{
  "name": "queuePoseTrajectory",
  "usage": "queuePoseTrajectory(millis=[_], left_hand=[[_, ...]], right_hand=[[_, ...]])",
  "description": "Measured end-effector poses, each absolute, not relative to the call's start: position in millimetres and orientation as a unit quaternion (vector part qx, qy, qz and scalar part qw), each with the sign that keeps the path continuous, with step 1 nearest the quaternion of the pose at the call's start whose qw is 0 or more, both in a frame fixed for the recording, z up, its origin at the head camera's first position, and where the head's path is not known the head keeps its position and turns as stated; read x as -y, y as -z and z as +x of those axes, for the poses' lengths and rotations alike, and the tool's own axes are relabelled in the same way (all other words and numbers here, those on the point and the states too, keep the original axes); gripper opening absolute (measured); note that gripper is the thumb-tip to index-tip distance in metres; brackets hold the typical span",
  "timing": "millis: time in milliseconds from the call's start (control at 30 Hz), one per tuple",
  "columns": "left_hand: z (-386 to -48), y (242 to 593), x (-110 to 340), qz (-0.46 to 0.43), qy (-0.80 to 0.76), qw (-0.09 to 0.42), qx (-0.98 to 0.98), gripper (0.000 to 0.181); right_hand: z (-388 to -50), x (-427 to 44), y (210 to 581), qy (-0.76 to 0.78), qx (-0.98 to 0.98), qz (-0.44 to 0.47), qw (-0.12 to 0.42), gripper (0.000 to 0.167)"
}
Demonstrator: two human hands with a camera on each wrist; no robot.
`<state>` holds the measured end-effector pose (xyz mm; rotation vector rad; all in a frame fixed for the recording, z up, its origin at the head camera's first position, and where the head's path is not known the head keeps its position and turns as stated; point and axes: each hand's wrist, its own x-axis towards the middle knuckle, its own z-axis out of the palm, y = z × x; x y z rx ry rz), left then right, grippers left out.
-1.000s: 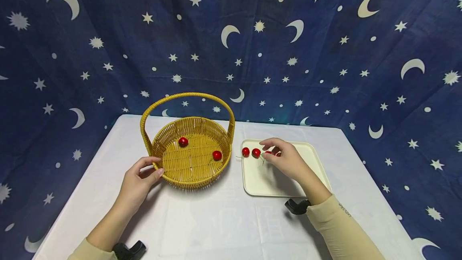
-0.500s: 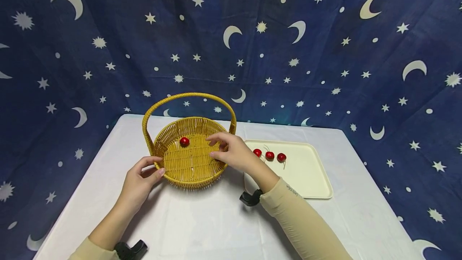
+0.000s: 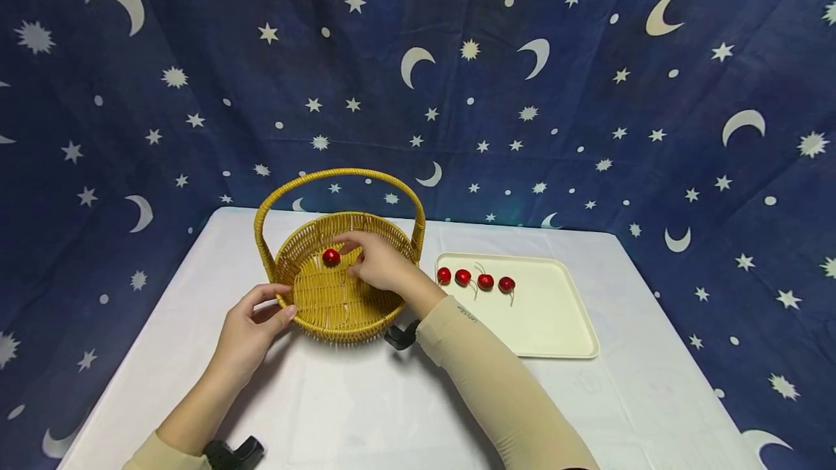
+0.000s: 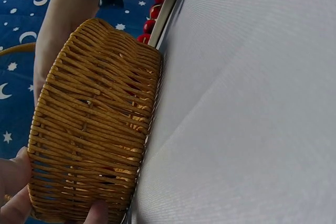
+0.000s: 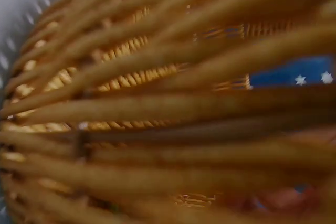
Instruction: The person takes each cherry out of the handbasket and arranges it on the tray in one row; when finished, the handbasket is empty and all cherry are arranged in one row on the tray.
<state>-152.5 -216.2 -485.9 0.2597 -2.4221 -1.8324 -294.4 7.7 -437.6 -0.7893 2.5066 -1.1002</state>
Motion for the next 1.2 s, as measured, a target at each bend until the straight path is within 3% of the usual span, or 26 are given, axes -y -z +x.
queuePoseTrajectory(millis=[433,600,767,1033,1200], left_hand=[[-152,485,218,0.08,0.598,0.048,0.796,0.043],[-152,485,218,0.073,0.594,0.052,0.799,0.041],[-153,486,218,0.066,0.595,0.053,0.799,0.04],[-152,485,218,0.064,0.598,0.055,0.797,0.04],[-152,485,218,0.065,0.596,0.053,0.799,0.042]], right_hand=[[-317,10,460,0.369,-0.861,-0.248,0.248,0.093],[-317,14,461,0.318,-0.875,-0.268,0.249,0.097],[-313,17,464,0.259,-0.897,-0.282,0.222,0.085],[-309,21,469,0.247,-0.908,-0.287,0.181,0.042],[-310,18,468,0.26,-0.906,-0.277,0.189,0.037]])
